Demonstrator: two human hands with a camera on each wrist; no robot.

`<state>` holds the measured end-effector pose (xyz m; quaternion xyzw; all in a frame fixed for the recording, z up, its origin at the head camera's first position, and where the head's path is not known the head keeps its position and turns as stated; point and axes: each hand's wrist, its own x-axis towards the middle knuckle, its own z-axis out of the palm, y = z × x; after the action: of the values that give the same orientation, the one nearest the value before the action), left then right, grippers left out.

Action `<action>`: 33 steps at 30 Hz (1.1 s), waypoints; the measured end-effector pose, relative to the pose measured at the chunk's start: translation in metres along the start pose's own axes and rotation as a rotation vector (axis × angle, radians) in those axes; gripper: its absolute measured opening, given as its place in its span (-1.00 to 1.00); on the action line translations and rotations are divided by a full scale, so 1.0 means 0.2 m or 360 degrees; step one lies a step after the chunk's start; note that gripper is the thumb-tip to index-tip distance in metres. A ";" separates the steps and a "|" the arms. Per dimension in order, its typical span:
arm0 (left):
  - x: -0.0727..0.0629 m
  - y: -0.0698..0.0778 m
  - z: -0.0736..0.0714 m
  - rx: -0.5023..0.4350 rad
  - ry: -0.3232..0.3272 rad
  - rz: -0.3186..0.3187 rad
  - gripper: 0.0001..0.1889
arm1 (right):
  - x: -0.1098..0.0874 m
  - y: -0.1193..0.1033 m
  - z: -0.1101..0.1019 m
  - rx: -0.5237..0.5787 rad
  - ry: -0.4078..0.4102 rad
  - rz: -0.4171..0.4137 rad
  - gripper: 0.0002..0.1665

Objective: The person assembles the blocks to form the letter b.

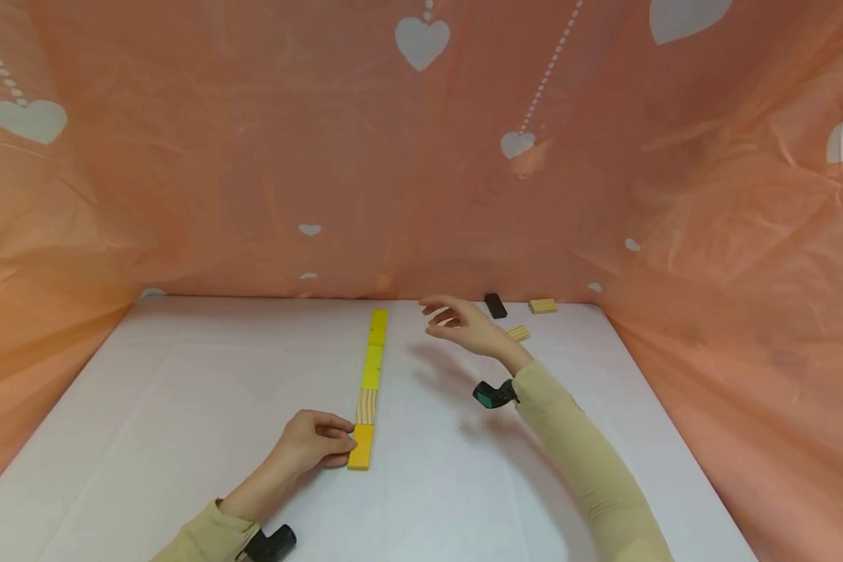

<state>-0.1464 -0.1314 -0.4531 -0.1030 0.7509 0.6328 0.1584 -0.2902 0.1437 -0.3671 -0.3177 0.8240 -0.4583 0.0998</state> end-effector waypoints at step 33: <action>0.04 -0.01 -0.05 -0.0064 -0.0277 0.0057 -0.70 | -0.87 0.43 -0.25 -0.0146 0.0189 0.0270 -0.27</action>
<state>-0.1540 -0.1418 -0.4554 -0.0375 0.7232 0.6570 0.2096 -0.2150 0.3175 -0.4307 -0.2232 0.8726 -0.4280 0.0747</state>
